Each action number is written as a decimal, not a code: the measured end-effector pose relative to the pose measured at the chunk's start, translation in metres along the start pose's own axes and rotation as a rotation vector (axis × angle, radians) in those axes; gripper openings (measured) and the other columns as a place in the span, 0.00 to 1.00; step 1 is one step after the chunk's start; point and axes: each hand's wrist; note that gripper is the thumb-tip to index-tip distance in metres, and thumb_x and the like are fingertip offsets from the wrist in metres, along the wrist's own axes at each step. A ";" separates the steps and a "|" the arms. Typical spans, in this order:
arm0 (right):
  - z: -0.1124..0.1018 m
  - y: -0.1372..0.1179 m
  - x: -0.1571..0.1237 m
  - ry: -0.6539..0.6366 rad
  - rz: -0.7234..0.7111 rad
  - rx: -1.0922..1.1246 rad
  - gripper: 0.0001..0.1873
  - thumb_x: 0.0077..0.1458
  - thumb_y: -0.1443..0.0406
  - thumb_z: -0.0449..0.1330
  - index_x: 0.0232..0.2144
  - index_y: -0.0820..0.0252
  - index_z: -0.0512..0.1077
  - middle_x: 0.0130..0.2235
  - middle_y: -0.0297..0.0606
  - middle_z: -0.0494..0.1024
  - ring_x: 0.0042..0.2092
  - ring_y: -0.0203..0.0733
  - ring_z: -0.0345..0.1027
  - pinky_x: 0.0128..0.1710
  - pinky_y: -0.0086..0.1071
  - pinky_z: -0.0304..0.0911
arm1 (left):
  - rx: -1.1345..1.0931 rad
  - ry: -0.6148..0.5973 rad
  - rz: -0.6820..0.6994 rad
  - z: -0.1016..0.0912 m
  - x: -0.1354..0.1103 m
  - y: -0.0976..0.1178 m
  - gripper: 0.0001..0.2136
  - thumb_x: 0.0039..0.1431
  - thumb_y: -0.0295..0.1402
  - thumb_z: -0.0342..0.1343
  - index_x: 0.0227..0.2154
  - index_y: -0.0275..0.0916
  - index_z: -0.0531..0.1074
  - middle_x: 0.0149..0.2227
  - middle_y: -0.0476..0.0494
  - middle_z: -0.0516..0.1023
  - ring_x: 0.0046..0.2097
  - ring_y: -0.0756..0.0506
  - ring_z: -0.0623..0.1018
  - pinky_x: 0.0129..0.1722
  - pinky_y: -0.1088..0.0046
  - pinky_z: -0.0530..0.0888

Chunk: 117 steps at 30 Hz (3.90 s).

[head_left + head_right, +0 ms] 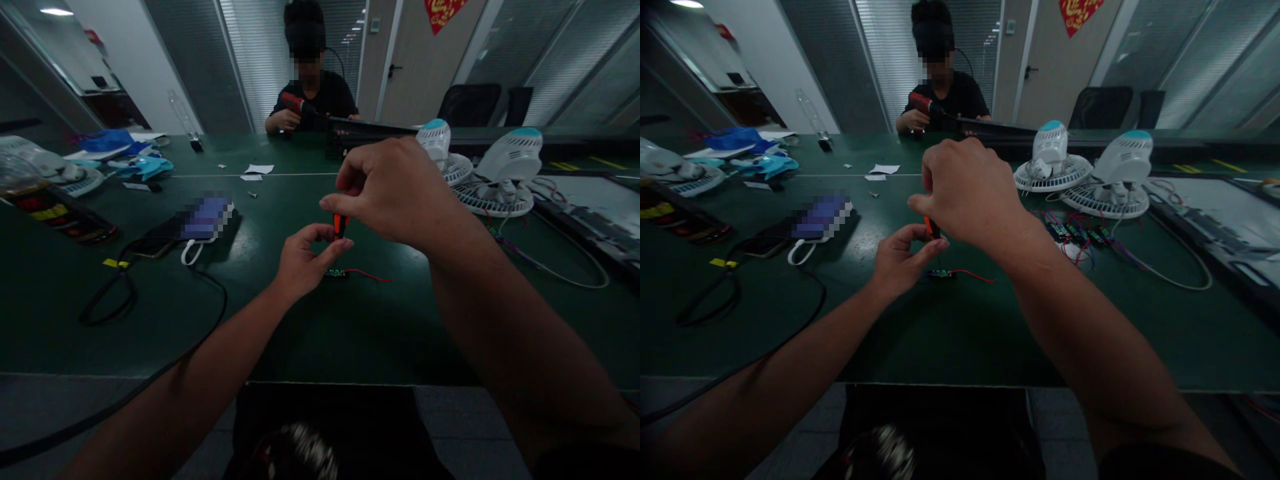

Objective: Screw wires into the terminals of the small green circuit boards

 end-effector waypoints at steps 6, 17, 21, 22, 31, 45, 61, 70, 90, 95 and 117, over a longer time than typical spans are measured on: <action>0.001 0.002 0.000 0.005 -0.010 0.008 0.09 0.55 0.59 0.67 0.36 0.57 0.80 0.37 0.43 0.83 0.39 0.49 0.76 0.39 0.38 0.63 | -0.019 0.016 0.003 0.001 0.000 -0.001 0.08 0.54 0.36 0.72 0.33 0.40 0.80 0.34 0.46 0.84 0.37 0.47 0.80 0.41 0.70 0.77; 0.000 0.002 0.000 -0.011 -0.024 0.028 0.08 0.55 0.61 0.67 0.36 0.58 0.80 0.36 0.42 0.83 0.39 0.48 0.77 0.39 0.37 0.63 | -0.001 0.007 -0.010 0.001 0.000 -0.001 0.09 0.53 0.37 0.72 0.34 0.42 0.80 0.35 0.47 0.85 0.37 0.47 0.81 0.43 0.68 0.77; -0.002 0.002 0.000 -0.031 -0.036 0.027 0.08 0.56 0.61 0.66 0.37 0.58 0.80 0.37 0.41 0.84 0.39 0.47 0.76 0.38 0.36 0.63 | -0.017 0.001 0.011 0.001 0.000 -0.003 0.09 0.54 0.38 0.72 0.35 0.42 0.81 0.37 0.46 0.86 0.38 0.46 0.81 0.44 0.67 0.77; -0.002 0.002 -0.001 -0.036 -0.039 0.028 0.09 0.56 0.60 0.66 0.37 0.58 0.80 0.37 0.41 0.84 0.38 0.47 0.76 0.38 0.36 0.63 | -0.024 0.000 0.013 0.001 0.000 -0.003 0.09 0.54 0.38 0.72 0.36 0.42 0.81 0.37 0.46 0.86 0.38 0.46 0.81 0.44 0.67 0.77; -0.005 0.000 -0.002 -0.051 -0.064 0.035 0.10 0.57 0.62 0.65 0.40 0.60 0.81 0.39 0.43 0.84 0.39 0.46 0.76 0.38 0.36 0.63 | -0.060 -0.065 0.056 -0.002 -0.002 0.000 0.08 0.62 0.40 0.65 0.39 0.42 0.81 0.42 0.43 0.87 0.43 0.44 0.83 0.49 0.63 0.77; -0.003 0.004 -0.002 -0.064 -0.099 0.068 0.12 0.57 0.63 0.65 0.42 0.61 0.81 0.39 0.42 0.84 0.39 0.44 0.76 0.38 0.34 0.63 | -0.092 -0.160 0.080 -0.004 -0.005 -0.005 0.14 0.71 0.42 0.54 0.48 0.43 0.80 0.48 0.39 0.84 0.49 0.42 0.82 0.53 0.62 0.78; 0.002 0.002 -0.001 -0.074 -0.132 0.089 0.13 0.57 0.65 0.61 0.43 0.61 0.81 0.40 0.42 0.84 0.41 0.44 0.77 0.40 0.33 0.64 | -0.089 -0.165 0.083 -0.004 -0.001 -0.005 0.13 0.70 0.42 0.55 0.43 0.41 0.80 0.41 0.41 0.85 0.41 0.45 0.82 0.44 0.67 0.78; 0.004 0.002 -0.002 -0.082 -0.117 0.076 0.13 0.59 0.60 0.62 0.41 0.60 0.81 0.40 0.42 0.84 0.40 0.44 0.76 0.39 0.34 0.62 | -0.089 -0.161 0.074 -0.004 -0.001 -0.007 0.12 0.69 0.43 0.57 0.42 0.41 0.80 0.42 0.41 0.86 0.44 0.44 0.83 0.48 0.65 0.79; 0.002 -0.001 -0.001 0.010 -0.022 0.004 0.14 0.58 0.53 0.64 0.38 0.56 0.81 0.40 0.42 0.84 0.41 0.48 0.75 0.38 0.36 0.61 | -0.047 -0.112 0.046 -0.003 -0.001 -0.004 0.11 0.66 0.42 0.61 0.39 0.40 0.80 0.38 0.41 0.85 0.41 0.45 0.83 0.45 0.67 0.78; 0.002 -0.001 -0.002 0.013 0.001 -0.020 0.13 0.57 0.56 0.64 0.39 0.58 0.82 0.40 0.42 0.84 0.40 0.47 0.75 0.38 0.36 0.60 | -0.050 -0.110 0.048 -0.002 -0.001 -0.005 0.10 0.65 0.40 0.61 0.39 0.39 0.79 0.38 0.42 0.85 0.40 0.46 0.82 0.44 0.68 0.78; 0.002 0.001 -0.001 -0.006 -0.038 0.027 0.09 0.58 0.61 0.65 0.39 0.58 0.81 0.40 0.40 0.85 0.41 0.46 0.77 0.41 0.35 0.63 | -0.074 -0.078 0.079 0.001 -0.001 -0.005 0.08 0.64 0.39 0.64 0.39 0.41 0.80 0.41 0.44 0.86 0.42 0.46 0.83 0.46 0.67 0.77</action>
Point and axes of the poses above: each hand's wrist, its own x-axis towards the middle knuckle, its own z-axis out of the palm, y = z × x
